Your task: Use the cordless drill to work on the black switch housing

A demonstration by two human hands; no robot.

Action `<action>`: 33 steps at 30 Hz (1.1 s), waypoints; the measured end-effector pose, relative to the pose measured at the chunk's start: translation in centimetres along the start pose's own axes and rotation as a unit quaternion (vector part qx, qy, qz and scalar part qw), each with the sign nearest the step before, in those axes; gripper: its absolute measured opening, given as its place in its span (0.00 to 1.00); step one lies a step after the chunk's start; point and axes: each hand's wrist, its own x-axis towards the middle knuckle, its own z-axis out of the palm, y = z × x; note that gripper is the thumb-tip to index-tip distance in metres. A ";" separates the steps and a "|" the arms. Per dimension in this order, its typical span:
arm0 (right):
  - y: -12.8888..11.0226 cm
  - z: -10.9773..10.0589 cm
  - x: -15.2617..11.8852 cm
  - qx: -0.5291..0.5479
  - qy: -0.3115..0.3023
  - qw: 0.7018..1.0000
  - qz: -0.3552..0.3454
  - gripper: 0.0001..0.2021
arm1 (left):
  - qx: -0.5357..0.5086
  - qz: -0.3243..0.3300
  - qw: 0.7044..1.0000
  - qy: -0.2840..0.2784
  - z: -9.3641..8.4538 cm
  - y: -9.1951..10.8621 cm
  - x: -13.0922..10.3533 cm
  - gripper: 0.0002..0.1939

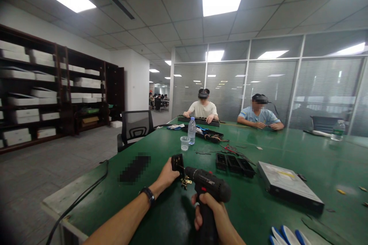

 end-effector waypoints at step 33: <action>0.3 0.0 0.2 0.007 -0.005 1.000 -0.004 0.18 | -0.035 0.001 0.999 -0.003 0.1 0.4 -0.1 0.28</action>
